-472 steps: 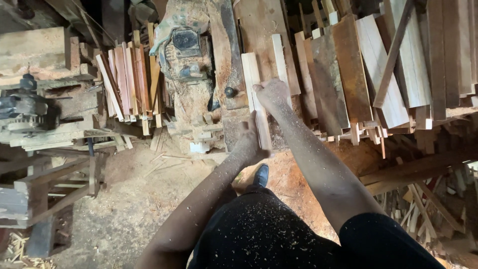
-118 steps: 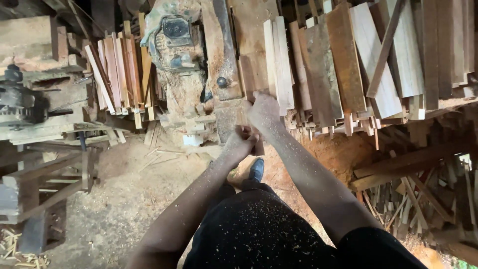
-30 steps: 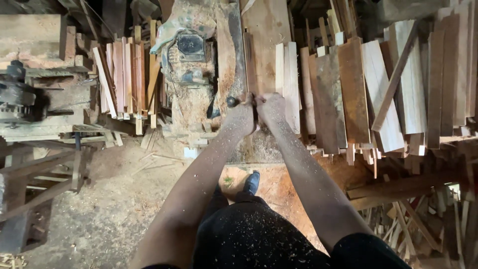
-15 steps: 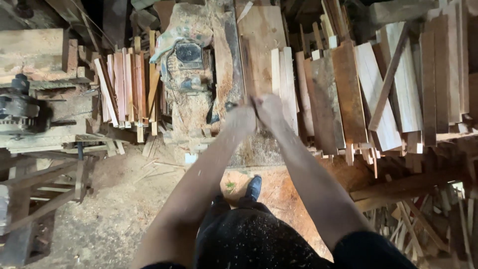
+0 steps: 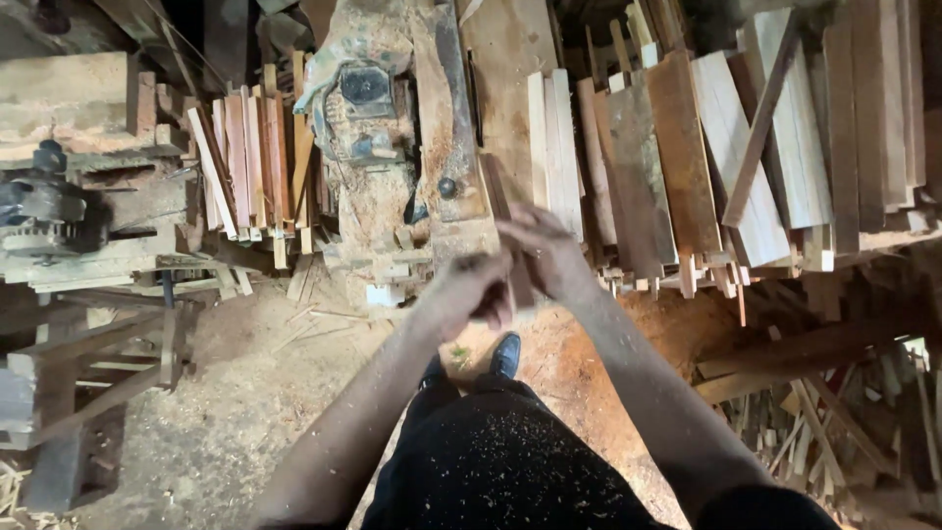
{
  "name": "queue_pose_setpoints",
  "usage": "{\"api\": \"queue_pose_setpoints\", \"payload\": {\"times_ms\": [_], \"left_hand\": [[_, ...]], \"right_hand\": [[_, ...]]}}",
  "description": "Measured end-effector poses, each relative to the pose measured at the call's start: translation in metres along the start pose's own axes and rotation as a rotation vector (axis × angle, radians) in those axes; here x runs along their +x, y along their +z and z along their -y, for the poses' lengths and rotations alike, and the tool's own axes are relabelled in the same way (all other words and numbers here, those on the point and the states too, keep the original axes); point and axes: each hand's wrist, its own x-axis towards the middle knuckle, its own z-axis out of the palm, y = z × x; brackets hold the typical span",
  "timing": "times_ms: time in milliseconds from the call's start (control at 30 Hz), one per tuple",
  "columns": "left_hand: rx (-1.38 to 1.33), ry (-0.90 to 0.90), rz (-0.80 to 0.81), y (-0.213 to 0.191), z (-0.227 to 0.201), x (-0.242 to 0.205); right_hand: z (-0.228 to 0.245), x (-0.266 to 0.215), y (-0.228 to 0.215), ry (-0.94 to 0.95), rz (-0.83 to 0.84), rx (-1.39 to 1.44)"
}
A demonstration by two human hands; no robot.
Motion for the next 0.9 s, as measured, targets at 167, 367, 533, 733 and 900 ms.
{"api": "queue_pose_setpoints", "payload": {"times_ms": [167,367,533,733,900], "left_hand": [[0.95,0.644,-0.369,-0.021,-0.021,0.031],[1.079,0.537,-0.275,-0.054,0.073,0.112],[0.88,0.227,-0.295,-0.032,0.107,0.093],[0.923,0.313,-0.382,-0.015,0.104,0.072],[0.817,0.258,-0.22,-0.009,0.075,0.042]], "right_hand": [[0.037,0.05,-0.048,0.017,-0.378,0.158],[0.039,0.079,-0.028,0.585,-0.163,0.258],[-0.017,0.067,0.054,0.664,-0.091,0.056],[-0.028,0.067,0.069,0.668,-0.052,-0.06],[-0.011,0.072,0.056,0.671,-0.065,-0.059]]}}
